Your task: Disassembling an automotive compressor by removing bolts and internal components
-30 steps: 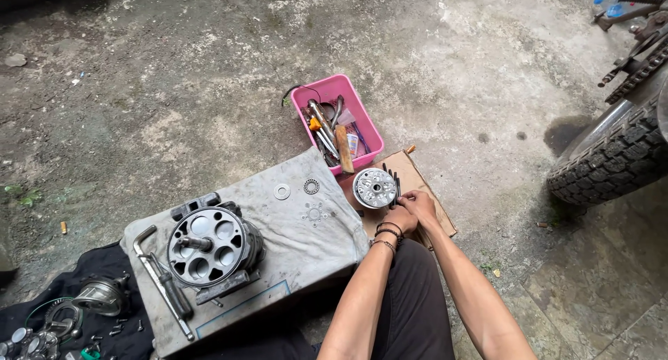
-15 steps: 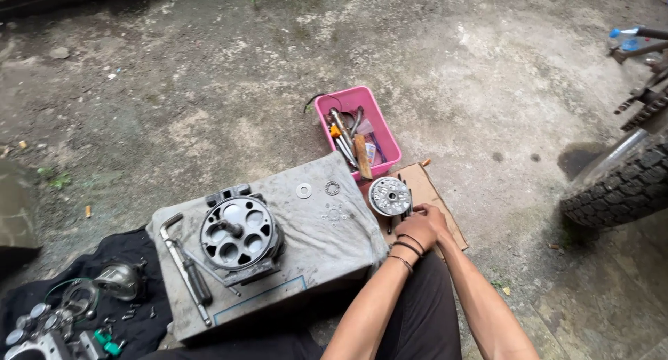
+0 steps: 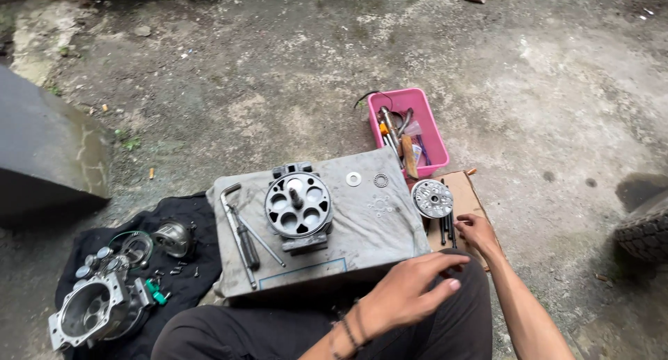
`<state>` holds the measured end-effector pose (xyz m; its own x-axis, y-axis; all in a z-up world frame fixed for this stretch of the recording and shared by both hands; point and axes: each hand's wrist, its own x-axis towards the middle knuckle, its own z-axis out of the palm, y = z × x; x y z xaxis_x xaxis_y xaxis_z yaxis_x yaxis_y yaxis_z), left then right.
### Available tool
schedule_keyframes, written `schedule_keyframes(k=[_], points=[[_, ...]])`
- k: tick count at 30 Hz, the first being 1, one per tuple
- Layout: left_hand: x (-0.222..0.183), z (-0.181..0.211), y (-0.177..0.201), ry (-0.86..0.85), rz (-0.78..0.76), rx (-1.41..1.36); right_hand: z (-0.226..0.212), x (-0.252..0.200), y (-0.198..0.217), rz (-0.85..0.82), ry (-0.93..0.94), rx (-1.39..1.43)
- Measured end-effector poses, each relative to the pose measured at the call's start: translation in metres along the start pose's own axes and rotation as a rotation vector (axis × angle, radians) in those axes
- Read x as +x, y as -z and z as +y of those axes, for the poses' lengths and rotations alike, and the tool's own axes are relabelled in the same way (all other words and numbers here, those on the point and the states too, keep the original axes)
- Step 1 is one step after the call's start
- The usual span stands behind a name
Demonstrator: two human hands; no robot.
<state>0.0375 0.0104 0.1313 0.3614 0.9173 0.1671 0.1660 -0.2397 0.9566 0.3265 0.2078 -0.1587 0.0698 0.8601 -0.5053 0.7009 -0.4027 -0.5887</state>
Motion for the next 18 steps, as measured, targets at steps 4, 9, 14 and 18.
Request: schedule_keyframes(k=[4,9,14,18], points=[[-0.053,0.019,0.042,0.003,0.138,-0.139,0.001,0.0,0.008,0.049,0.019,-0.037],[-0.111,0.012,0.083,0.004,0.609,-0.015,-0.023,-0.037,0.034,0.521,0.292,0.074],[-0.114,-0.01,0.119,-0.017,0.823,0.402,-0.086,-0.102,0.031,0.598,0.574,0.171],[-0.096,-0.025,0.14,0.031,0.731,0.516,-0.175,-0.179,-0.005,0.425,0.707,0.287]])
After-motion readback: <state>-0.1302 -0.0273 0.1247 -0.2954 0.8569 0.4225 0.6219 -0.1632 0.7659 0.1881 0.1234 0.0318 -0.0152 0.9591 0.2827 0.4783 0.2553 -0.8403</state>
